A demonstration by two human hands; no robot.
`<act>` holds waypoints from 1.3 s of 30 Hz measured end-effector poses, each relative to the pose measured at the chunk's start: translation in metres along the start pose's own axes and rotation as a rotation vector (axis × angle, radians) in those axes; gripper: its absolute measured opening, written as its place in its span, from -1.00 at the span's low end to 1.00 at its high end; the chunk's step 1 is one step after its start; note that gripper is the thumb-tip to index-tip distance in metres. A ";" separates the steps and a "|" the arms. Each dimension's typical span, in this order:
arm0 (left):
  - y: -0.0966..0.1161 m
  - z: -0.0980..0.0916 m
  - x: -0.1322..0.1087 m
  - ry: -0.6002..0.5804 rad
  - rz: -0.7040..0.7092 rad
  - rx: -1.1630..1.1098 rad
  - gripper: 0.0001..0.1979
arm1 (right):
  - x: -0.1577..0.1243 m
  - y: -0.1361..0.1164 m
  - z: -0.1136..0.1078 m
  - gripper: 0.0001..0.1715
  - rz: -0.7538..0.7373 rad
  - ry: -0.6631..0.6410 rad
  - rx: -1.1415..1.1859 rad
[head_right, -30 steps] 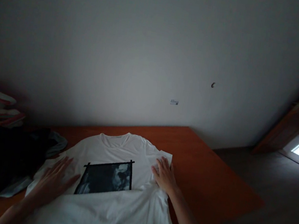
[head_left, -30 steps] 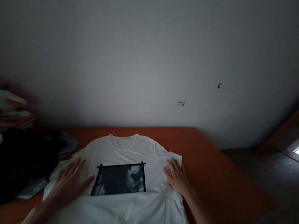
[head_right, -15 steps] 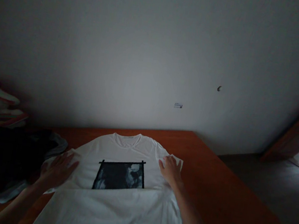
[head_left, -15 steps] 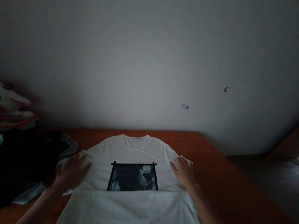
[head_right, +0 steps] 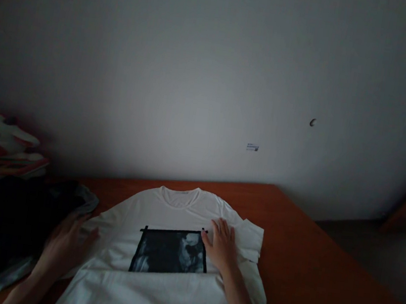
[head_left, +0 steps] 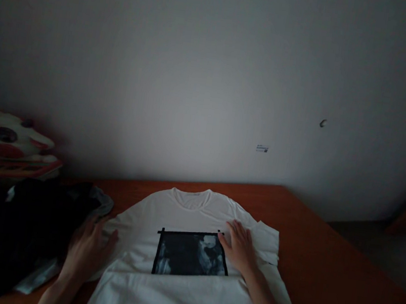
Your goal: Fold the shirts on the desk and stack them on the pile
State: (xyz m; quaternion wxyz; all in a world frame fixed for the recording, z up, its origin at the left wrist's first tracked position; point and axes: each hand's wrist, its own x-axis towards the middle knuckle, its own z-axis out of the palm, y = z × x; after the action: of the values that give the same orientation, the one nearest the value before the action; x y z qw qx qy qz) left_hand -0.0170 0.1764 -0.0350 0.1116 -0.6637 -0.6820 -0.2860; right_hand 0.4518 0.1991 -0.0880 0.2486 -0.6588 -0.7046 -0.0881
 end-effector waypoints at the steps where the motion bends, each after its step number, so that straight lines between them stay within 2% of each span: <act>1: 0.007 -0.003 0.003 0.011 0.075 -0.045 -0.53 | 0.001 0.002 0.002 -0.45 -0.011 0.032 0.025; 2: 0.014 -0.006 0.005 -0.008 0.156 -0.098 -0.59 | 0.002 0.003 0.002 -0.48 -0.025 0.069 0.053; 4: 0.028 -0.013 0.005 -0.140 0.300 -0.184 -0.68 | 0.004 0.004 -0.001 -0.54 -0.071 0.140 0.119; 7: 0.044 -0.023 -0.001 -0.352 0.435 -0.211 -0.65 | 0.006 0.001 -0.016 -0.65 -0.158 0.193 0.224; 11: 0.057 -0.037 -0.008 -0.489 0.432 -0.186 -0.57 | 0.005 -0.009 -0.034 -0.79 -0.230 0.182 0.275; 14: 0.060 -0.043 -0.008 -0.594 0.324 -0.147 -0.50 | 0.001 -0.017 -0.039 -0.86 -0.273 0.139 0.240; 16: 0.057 -0.044 -0.007 -0.567 0.158 -0.096 -0.47 | -0.001 -0.020 -0.041 -0.88 -0.291 0.083 0.202; 19: 0.046 -0.042 -0.007 -0.311 -0.087 0.084 -0.51 | 0.001 -0.027 -0.047 -0.87 -0.286 -0.025 0.116; 21: 0.036 -0.039 -0.008 -0.197 -0.171 0.241 -0.46 | 0.005 -0.037 -0.056 -0.85 -0.282 -0.097 0.067; 24: 0.023 -0.034 -0.009 -0.215 -0.250 0.340 -0.37 | 0.012 -0.066 -0.070 -0.83 -0.325 -0.175 0.105; 29: 0.012 -0.021 0.000 -0.208 -0.253 0.241 -0.43 | 0.010 -0.148 -0.080 -0.68 -0.538 -0.281 0.404; 34: -0.005 -0.008 0.005 -0.122 -0.281 0.063 -0.33 | -0.013 -0.228 -0.068 -0.39 -0.732 -0.456 0.527; 36: -0.012 -0.006 0.005 -0.121 -0.281 -0.007 -0.34 | -0.020 -0.249 -0.064 -0.46 -0.738 -0.524 0.512; 39: -0.021 -0.006 0.007 -0.131 -0.276 -0.099 -0.44 | -0.025 -0.266 -0.068 -0.72 -0.655 -0.583 0.519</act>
State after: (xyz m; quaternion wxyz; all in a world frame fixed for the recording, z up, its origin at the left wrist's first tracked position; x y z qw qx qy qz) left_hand -0.0391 0.1802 -0.0317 -0.0063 -0.5858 -0.7576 -0.2879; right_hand 0.2091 0.1151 0.0133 0.1564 -0.3173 -0.9129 0.2039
